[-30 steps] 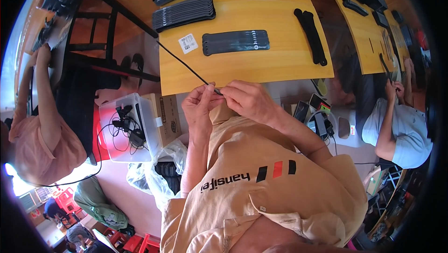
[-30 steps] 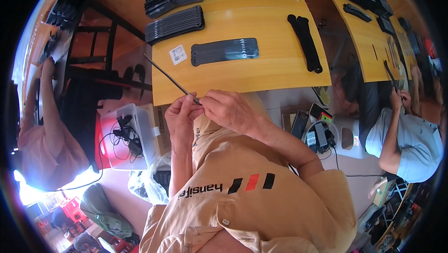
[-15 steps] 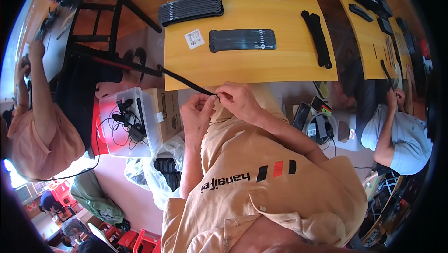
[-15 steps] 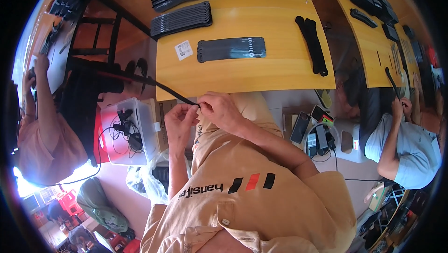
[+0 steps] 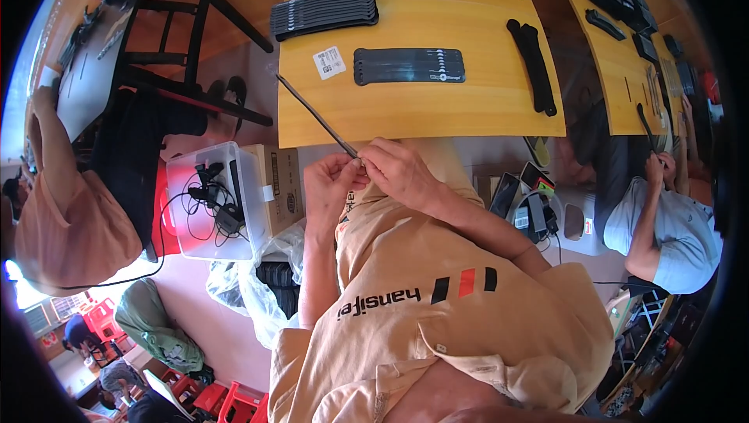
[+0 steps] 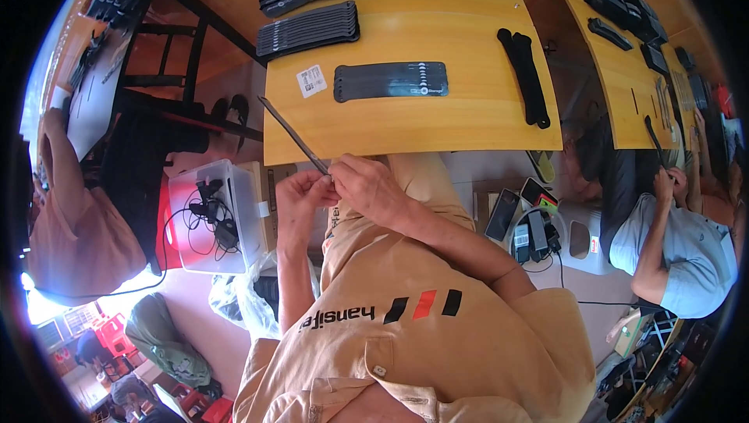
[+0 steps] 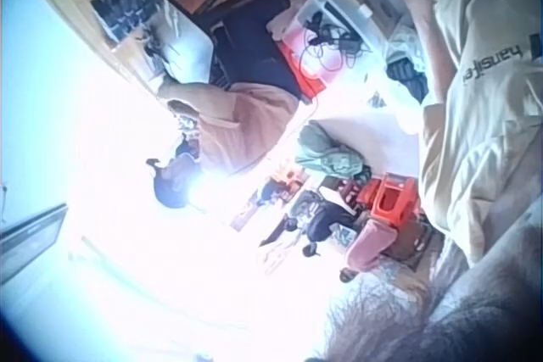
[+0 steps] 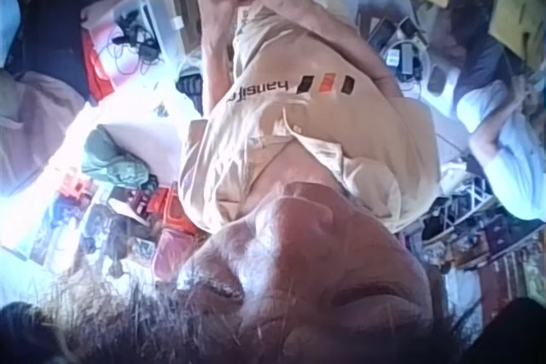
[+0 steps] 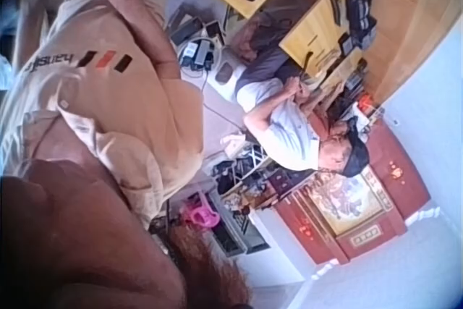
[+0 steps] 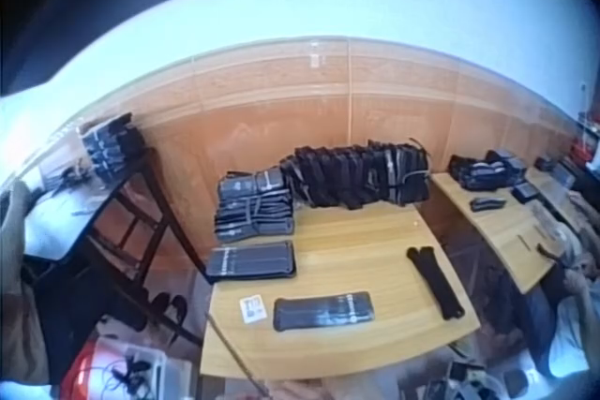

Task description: Assembling black textile straps by attaching labels and organizing them into stacks.

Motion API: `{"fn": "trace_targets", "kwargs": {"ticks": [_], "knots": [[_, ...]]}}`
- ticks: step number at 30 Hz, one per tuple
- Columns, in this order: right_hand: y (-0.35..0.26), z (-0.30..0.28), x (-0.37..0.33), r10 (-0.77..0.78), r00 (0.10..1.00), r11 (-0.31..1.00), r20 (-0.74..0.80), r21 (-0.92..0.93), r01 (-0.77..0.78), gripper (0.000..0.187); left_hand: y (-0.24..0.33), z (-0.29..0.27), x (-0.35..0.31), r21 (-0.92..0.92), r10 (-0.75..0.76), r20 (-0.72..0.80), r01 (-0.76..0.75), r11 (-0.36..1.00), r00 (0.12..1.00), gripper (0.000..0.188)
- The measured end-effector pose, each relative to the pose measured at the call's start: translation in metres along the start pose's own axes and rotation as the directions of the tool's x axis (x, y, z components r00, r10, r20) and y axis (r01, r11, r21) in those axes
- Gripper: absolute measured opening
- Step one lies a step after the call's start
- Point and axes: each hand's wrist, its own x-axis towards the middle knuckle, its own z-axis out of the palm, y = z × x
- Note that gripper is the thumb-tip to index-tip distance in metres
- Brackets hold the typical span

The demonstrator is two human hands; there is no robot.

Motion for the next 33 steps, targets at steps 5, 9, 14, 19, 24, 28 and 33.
{"fn": "trace_targets", "kwargs": {"ticks": [5, 9, 14, 19, 24, 28, 33], "knots": [[0.002, -0.002, -0.001, -0.084, 0.996, 0.993, 0.012, -0.079, 0.084, 0.011, 0.003, 0.005, 0.002, -0.075, -0.015, 0.014, 0.016, 0.997, 1.0, 0.012], [0.003, 0.001, -0.002, -0.165, 0.985, 0.964, 0.052, -0.204, 0.172, 0.016, -0.006, 0.01, 0.005, -0.045, 0.03, -0.074, -0.033, 0.998, 0.997, 0.011], [0.007, 0.003, 0.003, -0.202, 0.979, 0.963, 0.02, -0.175, 0.203, 0.022, -0.01, 0.014, 0.008, 0.042, 0.047, -0.161, -0.04, 0.998, 0.986, 0.011], [0.008, -0.001, 0.006, -0.046, 0.999, 0.996, 0.012, -0.077, 0.047, 0.009, -0.008, 0.012, 0.007, 0.075, 0.09, -0.118, -0.082, 0.994, 0.989, 0.012], [0.001, -0.005, 0.01, 0.084, 0.996, 0.985, -0.025, 0.151, -0.079, 0.004, -0.009, 0.007, 0.005, 0.041, 0.139, -0.047, -0.137, 0.99, 0.989, 0.02], [-0.002, -0.005, 0.009, 0.248, 0.967, 0.906, 0.063, 0.339, -0.255, 0.006, -0.01, 0.002, 0.007, 0.107, 0.151, -0.005, -0.15, 0.983, 0.989, 0.025], [-0.003, -0.004, 0.01, 0.304, 0.951, 0.881, 0.052, 0.365, -0.301, 0.005, -0.006, 0.006, 0.004, 0.293, 0.275, -0.042, -0.251, 0.923, 0.961, 0.022]]}}
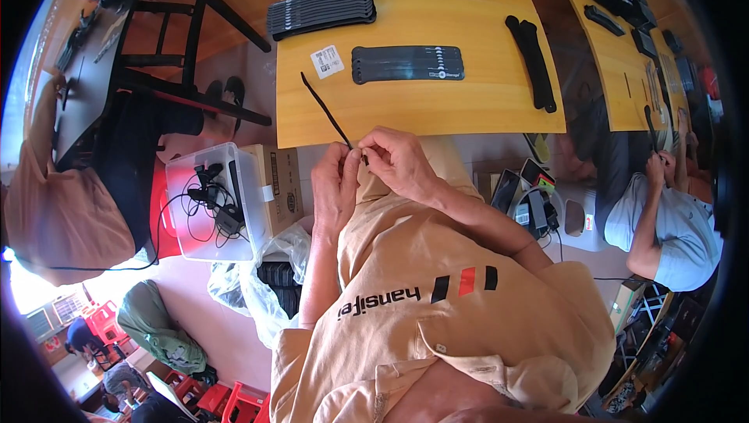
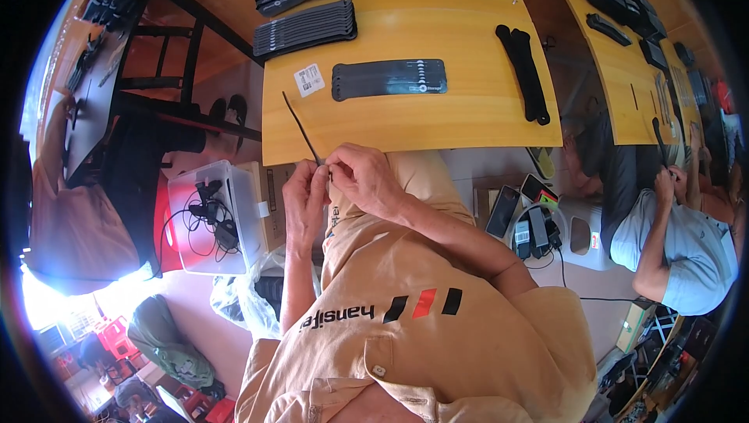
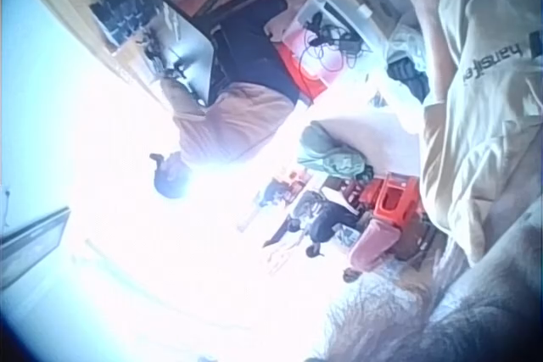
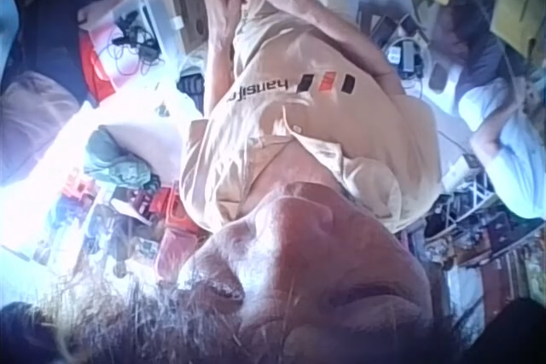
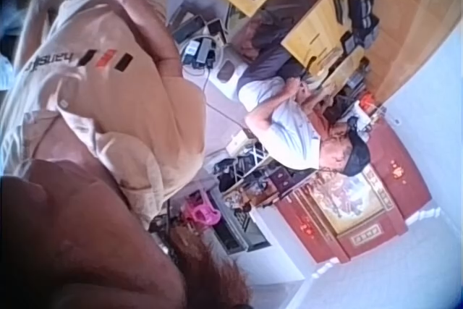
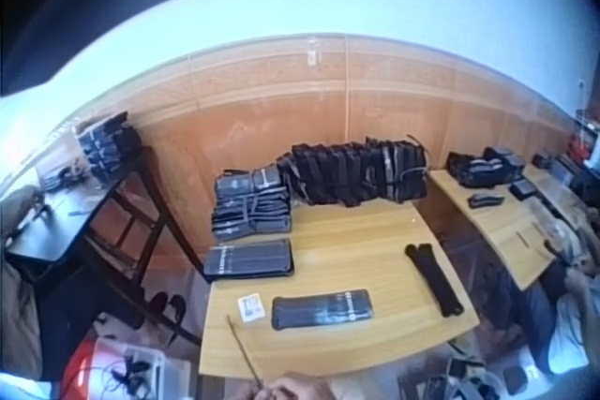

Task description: Assembling black textile straps by attaching labels and organizing them into stacks.

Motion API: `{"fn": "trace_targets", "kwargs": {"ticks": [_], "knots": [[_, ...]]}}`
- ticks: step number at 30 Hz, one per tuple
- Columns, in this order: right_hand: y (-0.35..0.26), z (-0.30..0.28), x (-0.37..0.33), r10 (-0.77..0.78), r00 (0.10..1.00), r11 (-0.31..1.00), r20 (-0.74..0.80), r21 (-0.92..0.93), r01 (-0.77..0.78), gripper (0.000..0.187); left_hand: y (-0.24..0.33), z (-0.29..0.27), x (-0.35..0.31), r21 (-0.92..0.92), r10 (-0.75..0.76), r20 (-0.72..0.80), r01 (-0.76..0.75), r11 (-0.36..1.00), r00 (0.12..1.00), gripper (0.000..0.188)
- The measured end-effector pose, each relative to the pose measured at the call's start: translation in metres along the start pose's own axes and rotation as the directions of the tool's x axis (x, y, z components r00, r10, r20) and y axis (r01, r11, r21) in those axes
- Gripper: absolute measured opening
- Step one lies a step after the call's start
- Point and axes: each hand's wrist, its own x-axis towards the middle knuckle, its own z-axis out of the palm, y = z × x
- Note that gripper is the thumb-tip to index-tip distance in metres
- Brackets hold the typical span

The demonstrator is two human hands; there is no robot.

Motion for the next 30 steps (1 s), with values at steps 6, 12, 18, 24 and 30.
{"fn": "trace_targets", "kwargs": {"ticks": [6, 12, 18, 24, 30], "knots": [[-0.001, 0.001, 0.0, -0.02, 1.0, 1.0, 0.0, 0.015, 0.02, 0.006, 0.007, -0.004, 0.001, 0.096, 0.134, -0.018, -0.132, 0.987, 0.991, 0.017], [-0.02, -0.016, 0.007, 0.273, 0.901, 0.771, 0.338, 0.483, -0.415, 0.009, 0.016, -0.015, 0.001, -0.561, -0.021, 0.213, 0.14, 0.816, 0.977, 0.02], [-0.036, -0.013, 0.006, 0.052, 0.96, 0.936, 0.273, 0.321, -0.143, 0.009, 0.03, -0.01, -0.001, -0.642, -0.094, 0.13, 0.156, 0.751, 0.987, 0.021], [-0.037, -0.009, 0.006, -0.285, 0.94, 0.954, 0.185, -0.035, 0.296, 0.007, 0.043, -0.014, -0.011, -0.497, -0.067, 0.09, 0.103, 0.862, 0.994, 0.022], [-0.051, -0.012, 0.008, 0.048, 0.911, 0.862, 0.409, 0.444, -0.245, 0.008, 0.039, -0.018, -0.017, -0.363, 0.059, 0.019, -0.048, 0.931, 0.998, 0.029]]}}
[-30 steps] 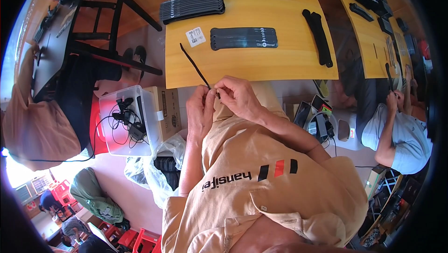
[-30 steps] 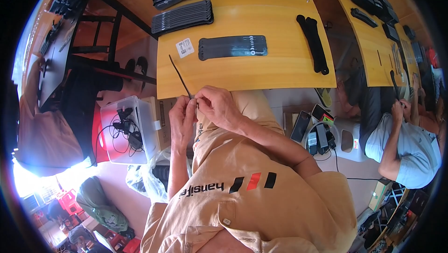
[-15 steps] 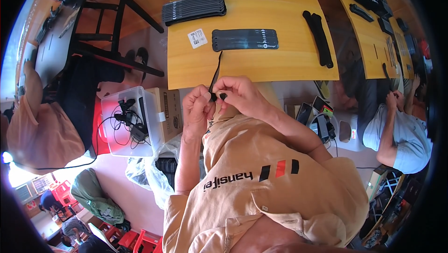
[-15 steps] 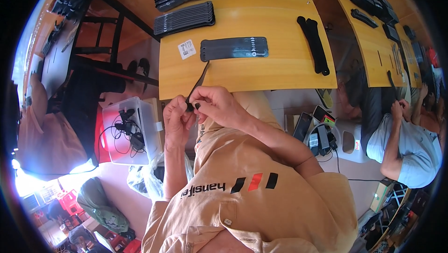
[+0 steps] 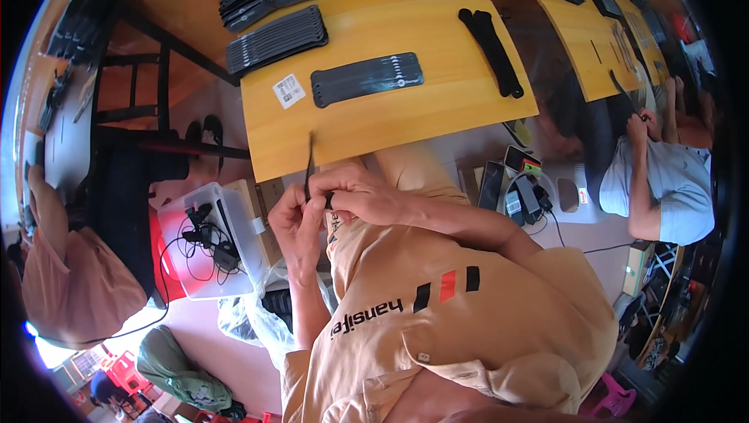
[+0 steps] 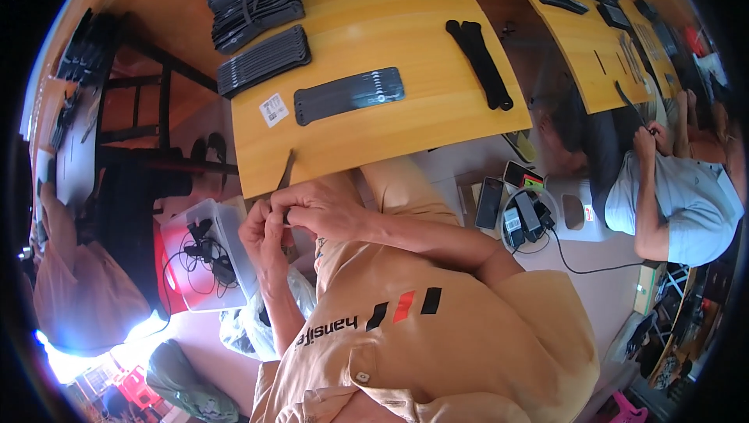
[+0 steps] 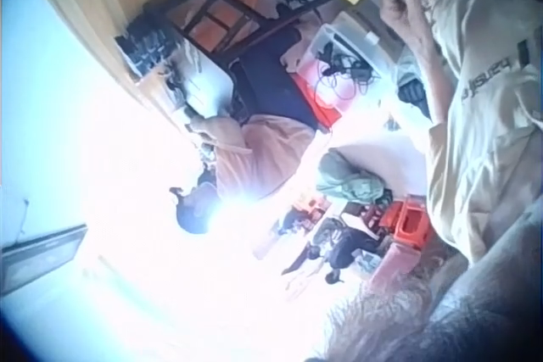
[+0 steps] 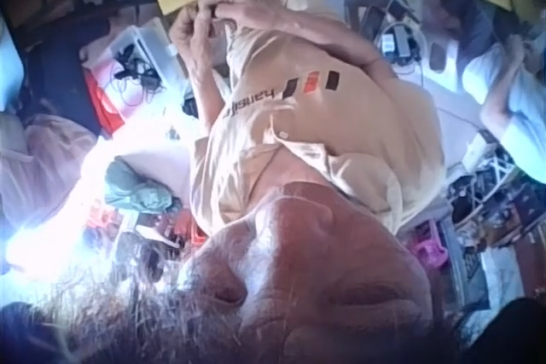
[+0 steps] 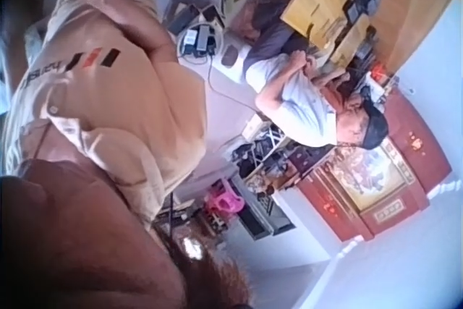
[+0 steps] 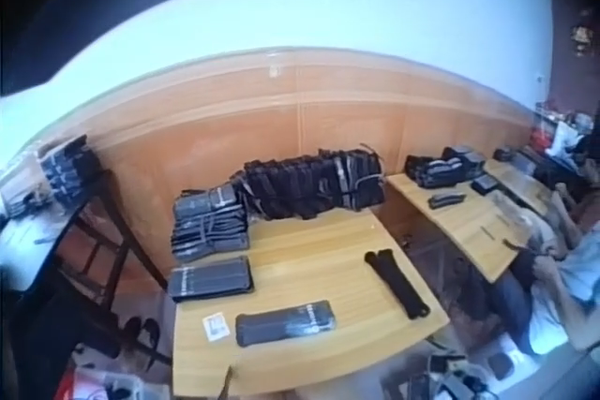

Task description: Assembling black textile straps by attaching labels and organizing them into stacks.

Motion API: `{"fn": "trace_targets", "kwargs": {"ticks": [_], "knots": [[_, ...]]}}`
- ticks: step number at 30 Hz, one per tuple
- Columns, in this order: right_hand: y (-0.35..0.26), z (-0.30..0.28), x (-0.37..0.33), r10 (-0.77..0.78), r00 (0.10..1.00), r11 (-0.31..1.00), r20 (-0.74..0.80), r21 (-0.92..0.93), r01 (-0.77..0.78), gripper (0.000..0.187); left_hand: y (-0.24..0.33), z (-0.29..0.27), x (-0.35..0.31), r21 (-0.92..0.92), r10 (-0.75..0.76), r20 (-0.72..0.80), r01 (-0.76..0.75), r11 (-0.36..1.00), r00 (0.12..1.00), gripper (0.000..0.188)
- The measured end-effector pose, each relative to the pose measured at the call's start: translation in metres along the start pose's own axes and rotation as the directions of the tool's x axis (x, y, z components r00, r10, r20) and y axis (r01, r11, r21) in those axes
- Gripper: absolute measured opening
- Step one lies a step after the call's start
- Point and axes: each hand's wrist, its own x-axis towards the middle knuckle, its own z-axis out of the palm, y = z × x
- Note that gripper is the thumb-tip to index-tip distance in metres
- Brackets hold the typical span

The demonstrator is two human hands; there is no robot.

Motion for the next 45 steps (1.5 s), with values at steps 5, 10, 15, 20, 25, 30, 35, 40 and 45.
{"fn": "trace_targets", "kwargs": {"ticks": [5, 10, 15, 20, 25, 30, 35, 40, 45], "knots": [[0.01, 0.002, -0.003, 0.148, 0.989, 0.938, 0.003, 0.318, -0.141, 0.012, 0.012, -0.001, -0.006, 0.108, -0.022, 0.034, 0.018, 0.994, 0.999, 0.027], [0.009, 0.003, -0.004, 0.17, 0.985, 0.912, -0.035, 0.385, -0.144, 0.015, 0.02, -0.002, -0.003, 0.042, -0.084, 0.088, 0.081, 0.996, 0.993, 0.025], [0.006, -0.005, -0.004, 0.2, 0.973, 0.8, 0.113, 0.555, -0.228, 0.018, 0.014, -0.005, -0.002, -0.157, -0.097, 0.101, 0.112, 0.981, 0.99, 0.024], [0.003, -0.002, -0.008, 0.073, 0.994, 0.883, -0.086, 0.469, -0.024, 0.018, 0.014, 0.011, 0.001, -0.351, -0.094, 0.019, 0.094, 0.932, 0.995, 0.027], [0.011, 0.003, -0.005, -0.269, 0.951, 0.847, -0.155, -0.508, 0.157, 0.018, 0.017, 0.017, 0.002, -0.125, -0.131, -0.045, 0.125, 0.984, 0.99, 0.028], [0.009, 0.01, -0.004, -0.284, 0.919, 0.932, -0.272, -0.303, 0.198, 0.006, 0.011, 0.015, 0.004, -0.205, -0.091, -0.003, 0.088, 0.975, 0.996, 0.028], [0.01, -0.033, -0.016, 0.128, 0.873, 0.986, -0.471, 0.152, -0.063, 0.012, 0.018, -0.028, 0.004, -0.67, -0.308, -0.04, 0.203, 0.714, 0.951, 0.027], [-0.014, -0.138, -0.075, 0.095, 0.638, 0.993, -0.764, 0.121, -0.003, 0.018, 0.04, -0.175, -0.017, -0.927, -0.239, -0.098, -0.001, 0.376, 0.966, 0.026], [-0.057, -0.136, -0.103, 0.103, 0.735, 0.995, -0.67, 0.069, -0.077, 0.018, 0.052, -0.168, -0.022, -0.757, -0.143, -0.253, -0.104, 0.645, 0.957, 0.038]]}}
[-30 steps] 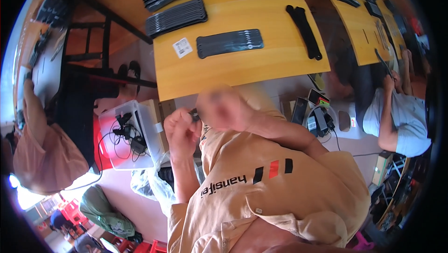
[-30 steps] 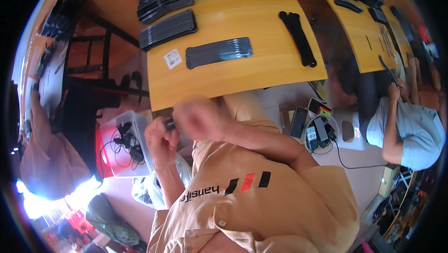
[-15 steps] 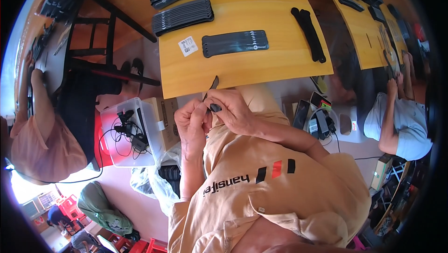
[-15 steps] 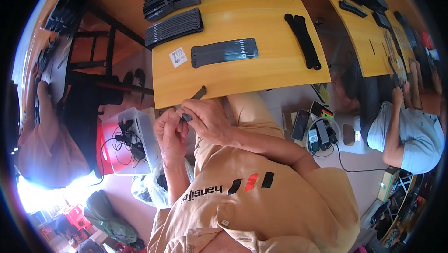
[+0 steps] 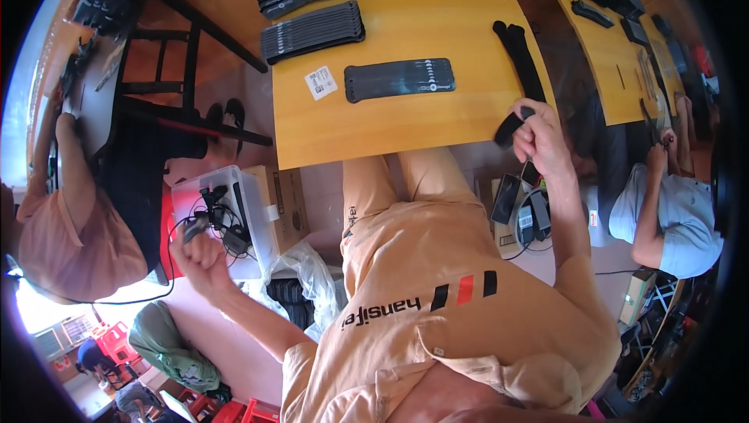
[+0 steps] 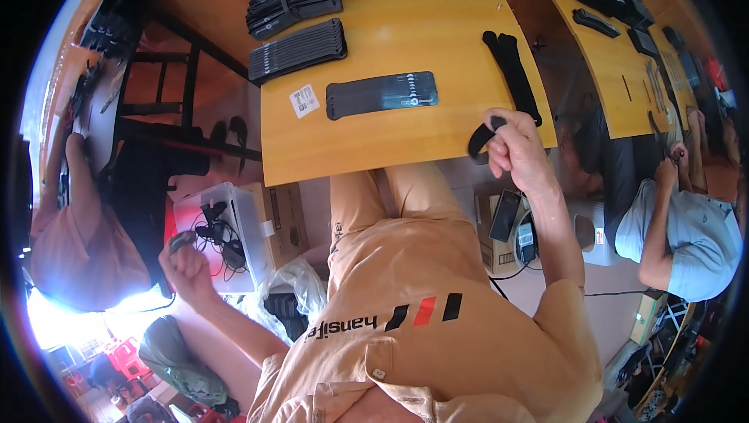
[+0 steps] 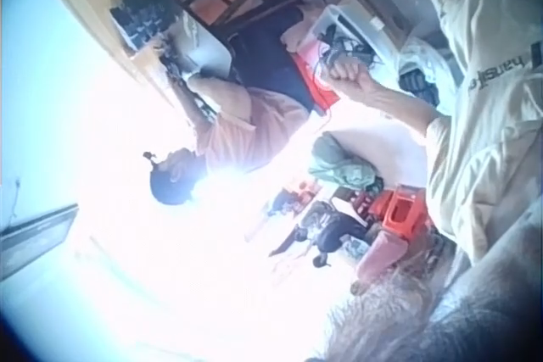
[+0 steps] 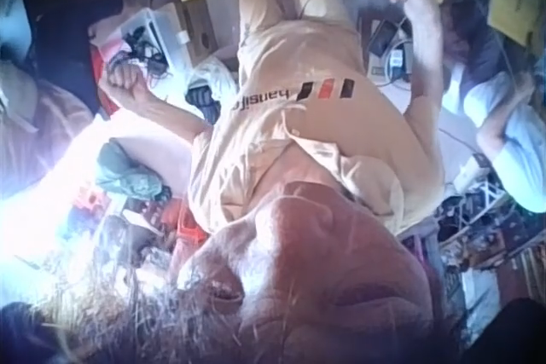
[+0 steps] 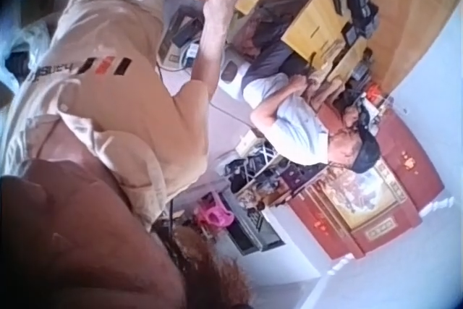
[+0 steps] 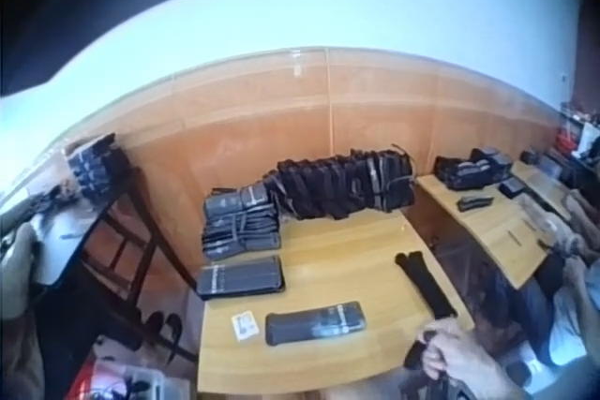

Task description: Assembling black textile straps by attaching labels and organizing them into stacks.

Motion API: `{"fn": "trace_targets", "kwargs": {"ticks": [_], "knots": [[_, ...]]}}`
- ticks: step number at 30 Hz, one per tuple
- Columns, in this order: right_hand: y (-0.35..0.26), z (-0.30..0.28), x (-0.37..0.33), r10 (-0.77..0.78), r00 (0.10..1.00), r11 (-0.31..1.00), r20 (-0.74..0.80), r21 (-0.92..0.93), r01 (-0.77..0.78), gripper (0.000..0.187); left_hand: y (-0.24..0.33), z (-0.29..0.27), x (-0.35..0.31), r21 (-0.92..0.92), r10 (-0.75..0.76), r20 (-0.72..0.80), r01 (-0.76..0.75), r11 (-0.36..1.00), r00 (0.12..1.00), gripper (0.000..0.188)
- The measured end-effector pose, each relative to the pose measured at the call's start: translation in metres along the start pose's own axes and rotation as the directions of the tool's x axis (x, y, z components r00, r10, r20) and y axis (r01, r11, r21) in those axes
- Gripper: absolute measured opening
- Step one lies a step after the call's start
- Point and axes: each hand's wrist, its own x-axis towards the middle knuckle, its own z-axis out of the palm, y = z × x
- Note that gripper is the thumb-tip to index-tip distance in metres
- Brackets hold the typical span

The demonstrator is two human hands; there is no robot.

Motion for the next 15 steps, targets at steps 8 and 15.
{"fn": "trace_targets", "kwargs": {"ticks": [8, 15], "knots": [[-0.017, 0.01, 0.0, -0.036, 0.945, 0.875, 0.325, -0.446, 0.187, 0.021, -0.074, 0.051, 0.031, 0.373, 0.215, -0.032, -0.188, 0.909, 0.976, 0.031], [-0.023, 0.03, -0.01, -0.052, 0.924, 0.714, 0.38, -0.632, 0.3, 0.01, -0.13, 0.044, 0.043, 0.431, 0.304, 0.035, -0.289, 0.855, 0.952, 0.024]]}}
